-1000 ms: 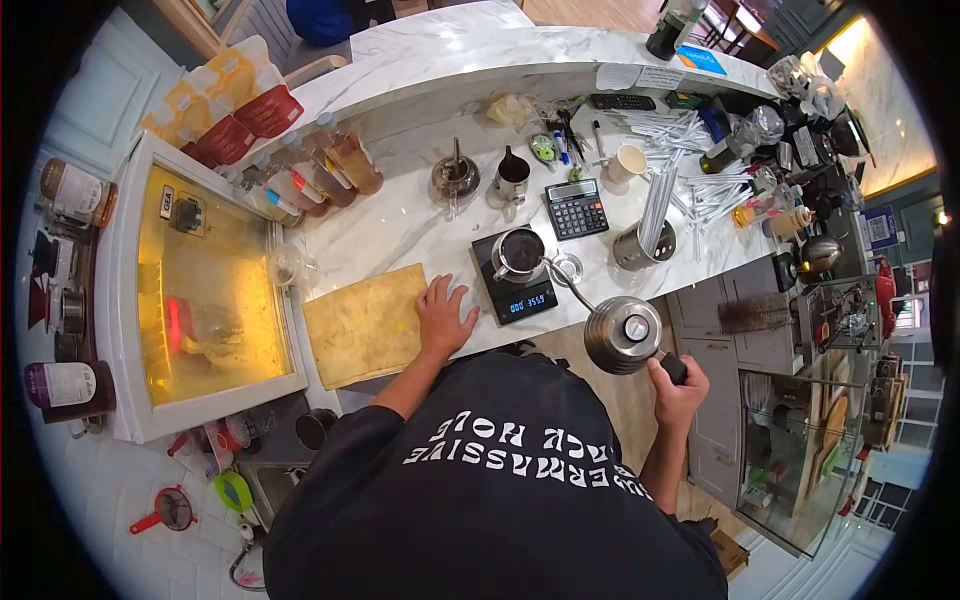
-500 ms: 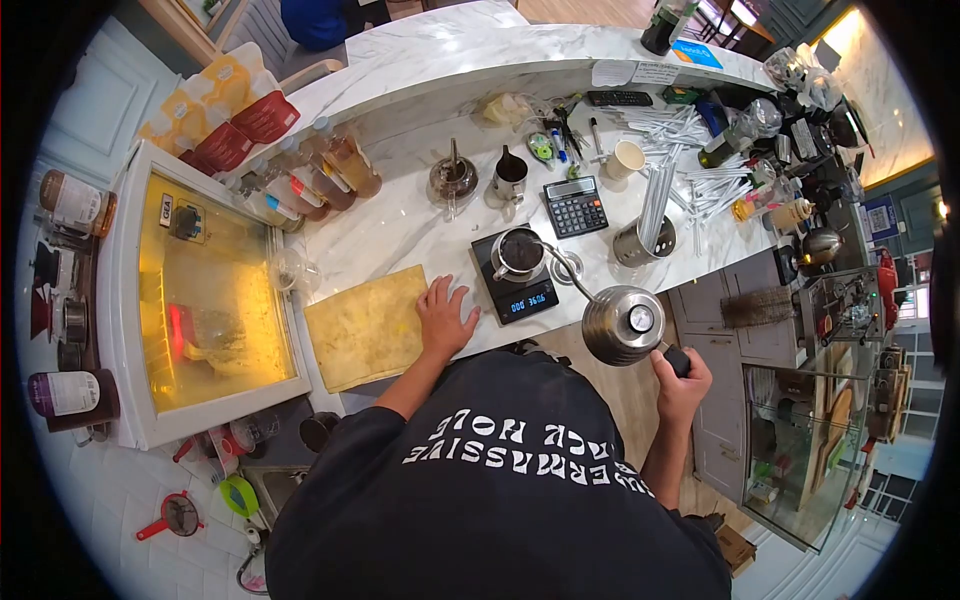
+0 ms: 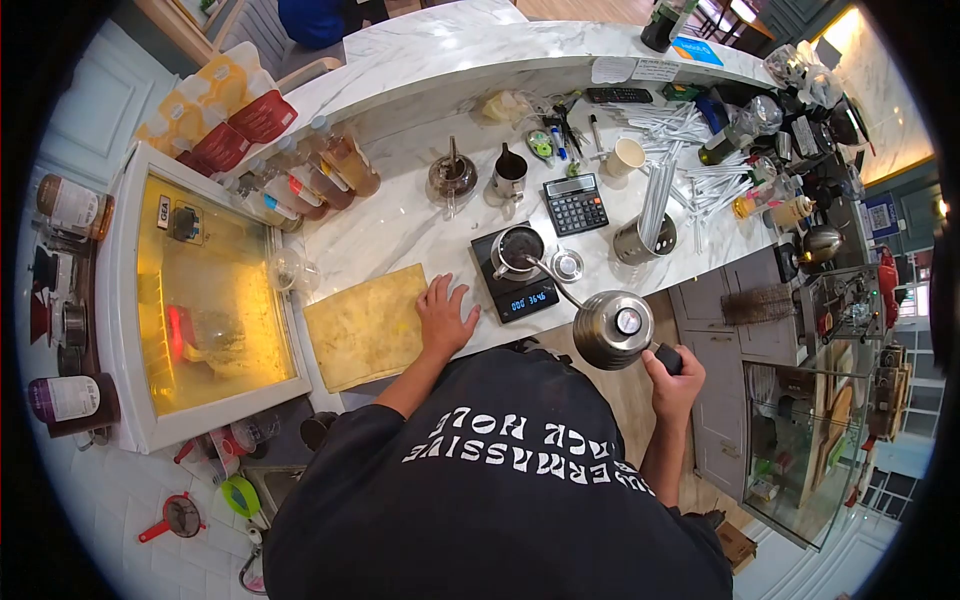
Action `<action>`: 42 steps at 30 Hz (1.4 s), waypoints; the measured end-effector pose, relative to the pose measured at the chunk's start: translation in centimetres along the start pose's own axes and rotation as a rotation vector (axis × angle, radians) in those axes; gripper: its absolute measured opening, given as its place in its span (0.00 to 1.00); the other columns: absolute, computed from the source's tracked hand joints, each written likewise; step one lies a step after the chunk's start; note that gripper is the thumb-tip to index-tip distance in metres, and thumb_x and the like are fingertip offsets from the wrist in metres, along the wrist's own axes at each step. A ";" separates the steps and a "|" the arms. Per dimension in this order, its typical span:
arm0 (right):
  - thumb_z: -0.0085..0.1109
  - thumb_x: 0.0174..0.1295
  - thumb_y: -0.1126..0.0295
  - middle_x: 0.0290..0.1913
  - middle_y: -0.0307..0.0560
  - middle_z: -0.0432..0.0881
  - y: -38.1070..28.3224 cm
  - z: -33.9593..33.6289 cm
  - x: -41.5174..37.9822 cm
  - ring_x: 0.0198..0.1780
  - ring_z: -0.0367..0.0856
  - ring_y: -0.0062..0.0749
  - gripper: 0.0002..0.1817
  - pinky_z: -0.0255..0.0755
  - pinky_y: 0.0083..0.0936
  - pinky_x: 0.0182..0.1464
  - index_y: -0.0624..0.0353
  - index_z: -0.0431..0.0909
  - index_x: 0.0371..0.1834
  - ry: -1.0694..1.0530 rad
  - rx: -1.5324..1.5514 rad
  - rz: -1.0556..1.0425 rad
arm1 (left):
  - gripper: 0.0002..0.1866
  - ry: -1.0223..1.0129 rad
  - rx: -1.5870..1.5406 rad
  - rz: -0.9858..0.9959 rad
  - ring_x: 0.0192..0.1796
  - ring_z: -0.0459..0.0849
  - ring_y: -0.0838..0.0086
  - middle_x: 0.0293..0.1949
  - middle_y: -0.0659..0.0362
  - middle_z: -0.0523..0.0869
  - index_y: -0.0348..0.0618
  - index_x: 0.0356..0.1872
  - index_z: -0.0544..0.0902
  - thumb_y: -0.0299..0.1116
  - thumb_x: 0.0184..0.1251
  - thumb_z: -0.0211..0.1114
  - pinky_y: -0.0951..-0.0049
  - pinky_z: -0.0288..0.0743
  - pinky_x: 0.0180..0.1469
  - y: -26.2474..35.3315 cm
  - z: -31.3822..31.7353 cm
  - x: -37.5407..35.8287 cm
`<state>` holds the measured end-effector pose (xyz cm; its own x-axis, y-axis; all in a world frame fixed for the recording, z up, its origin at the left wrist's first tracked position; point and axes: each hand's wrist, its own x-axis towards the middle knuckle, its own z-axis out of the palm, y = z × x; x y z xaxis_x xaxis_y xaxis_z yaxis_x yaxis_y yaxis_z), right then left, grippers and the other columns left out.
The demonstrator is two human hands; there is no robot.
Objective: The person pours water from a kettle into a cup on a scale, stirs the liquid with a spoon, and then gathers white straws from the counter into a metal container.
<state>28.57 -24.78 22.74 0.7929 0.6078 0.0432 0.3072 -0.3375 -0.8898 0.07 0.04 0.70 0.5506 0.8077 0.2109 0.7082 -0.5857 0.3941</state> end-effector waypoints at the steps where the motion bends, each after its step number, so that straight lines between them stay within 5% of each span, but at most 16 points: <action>1: 0.82 0.55 0.71 0.23 0.28 0.69 -0.1 0.1 0.1 0.26 0.64 0.14 0.20 0.57 0.22 0.28 0.58 0.73 0.21 0.015 0.028 0.000 | 0.27 -0.001 -0.011 0.001 0.79 0.64 0.50 0.73 0.47 0.73 0.48 0.61 0.84 0.49 0.66 0.73 0.44 0.55 0.76 0.0 -0.1 0.0; 42: 0.81 0.55 0.72 0.23 0.28 0.68 0.5 0.6 -0.3 0.27 0.63 0.14 0.20 0.57 0.23 0.28 0.58 0.73 0.21 0.019 0.035 0.022 | 0.26 -0.002 0.005 -0.020 0.80 0.64 0.52 0.74 0.49 0.74 0.50 0.61 0.84 0.50 0.65 0.73 0.44 0.55 0.77 0.0 0.1 0.0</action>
<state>28.21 -24.75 22.00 0.8089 0.5870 0.0316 0.2711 -0.3247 -0.9061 0.10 -0.03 0.64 0.5376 0.8188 0.2013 0.7212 -0.5702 0.3934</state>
